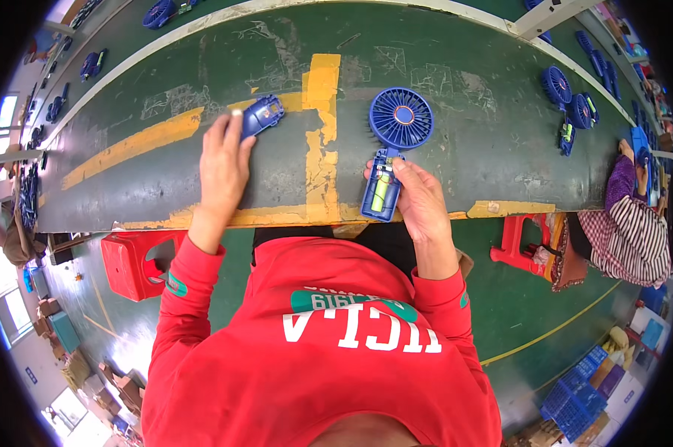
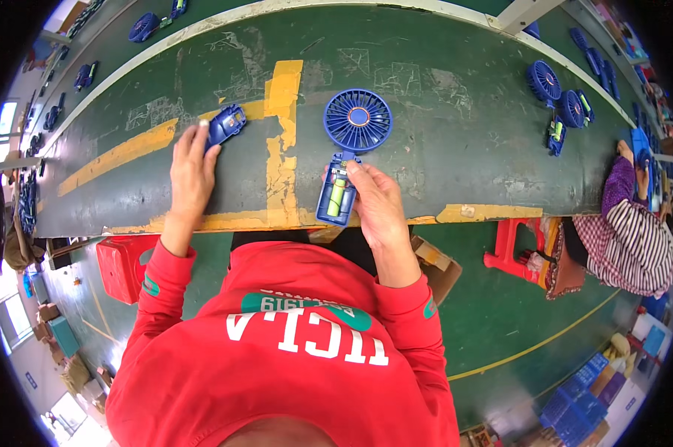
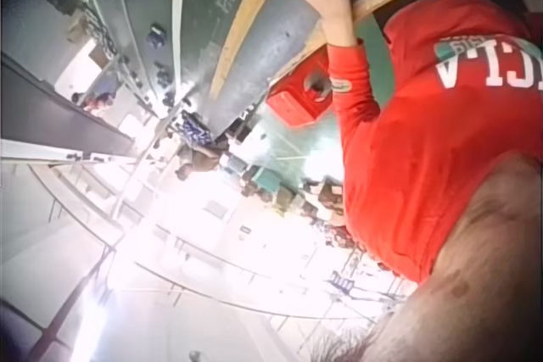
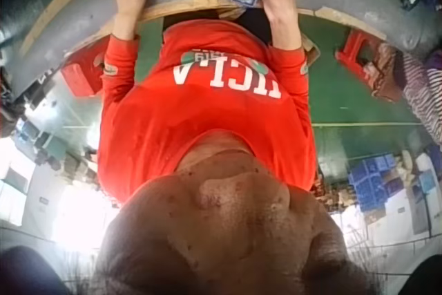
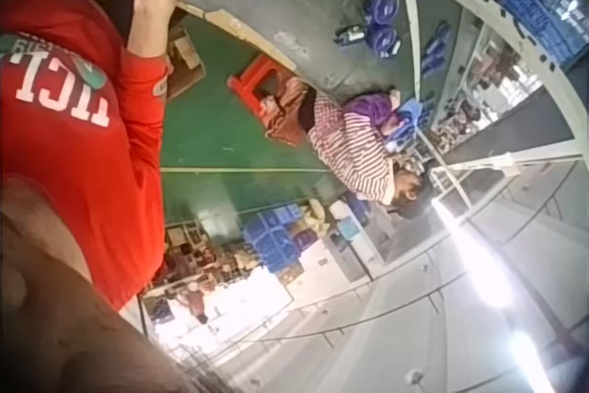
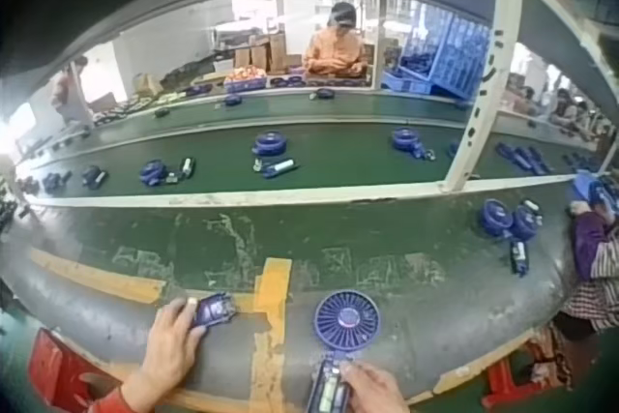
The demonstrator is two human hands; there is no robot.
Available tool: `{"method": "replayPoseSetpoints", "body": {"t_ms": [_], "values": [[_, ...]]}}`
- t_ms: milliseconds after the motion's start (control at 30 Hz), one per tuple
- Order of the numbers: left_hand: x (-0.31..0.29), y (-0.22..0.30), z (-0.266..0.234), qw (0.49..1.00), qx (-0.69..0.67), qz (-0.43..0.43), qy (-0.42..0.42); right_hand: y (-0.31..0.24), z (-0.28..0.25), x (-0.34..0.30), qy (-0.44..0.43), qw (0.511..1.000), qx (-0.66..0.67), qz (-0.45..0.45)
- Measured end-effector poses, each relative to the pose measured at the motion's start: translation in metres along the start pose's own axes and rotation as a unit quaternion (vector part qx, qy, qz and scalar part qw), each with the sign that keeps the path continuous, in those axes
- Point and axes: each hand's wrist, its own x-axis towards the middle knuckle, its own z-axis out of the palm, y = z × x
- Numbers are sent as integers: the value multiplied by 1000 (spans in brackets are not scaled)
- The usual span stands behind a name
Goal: Assembling portable hand-held fans by attaching the handle and battery components.
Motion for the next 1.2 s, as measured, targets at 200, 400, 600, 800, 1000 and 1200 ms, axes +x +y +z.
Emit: {"method": "replayPoseSetpoints", "body": {"t_ms": [200,400,600,800,1000,1200], "values": [[-7,60,-19,951,-234,-160,-122,-1,0,-1,10,1000,5,-12],[-12,82,-20,954,-186,-145,-182,3,2,0,16,999,29,-3],[-20,92,-19,982,-84,3,-168,4,-2,-3,-15,996,89,13],[-9,103,-31,954,-120,-114,-248,4,-5,-4,-65,992,109,13],[-9,144,-39,946,-183,-55,-262,-2,1,-11,-67,989,130,16],[-12,152,-28,966,-139,38,-216,-4,3,-13,-78,988,131,20]]}}
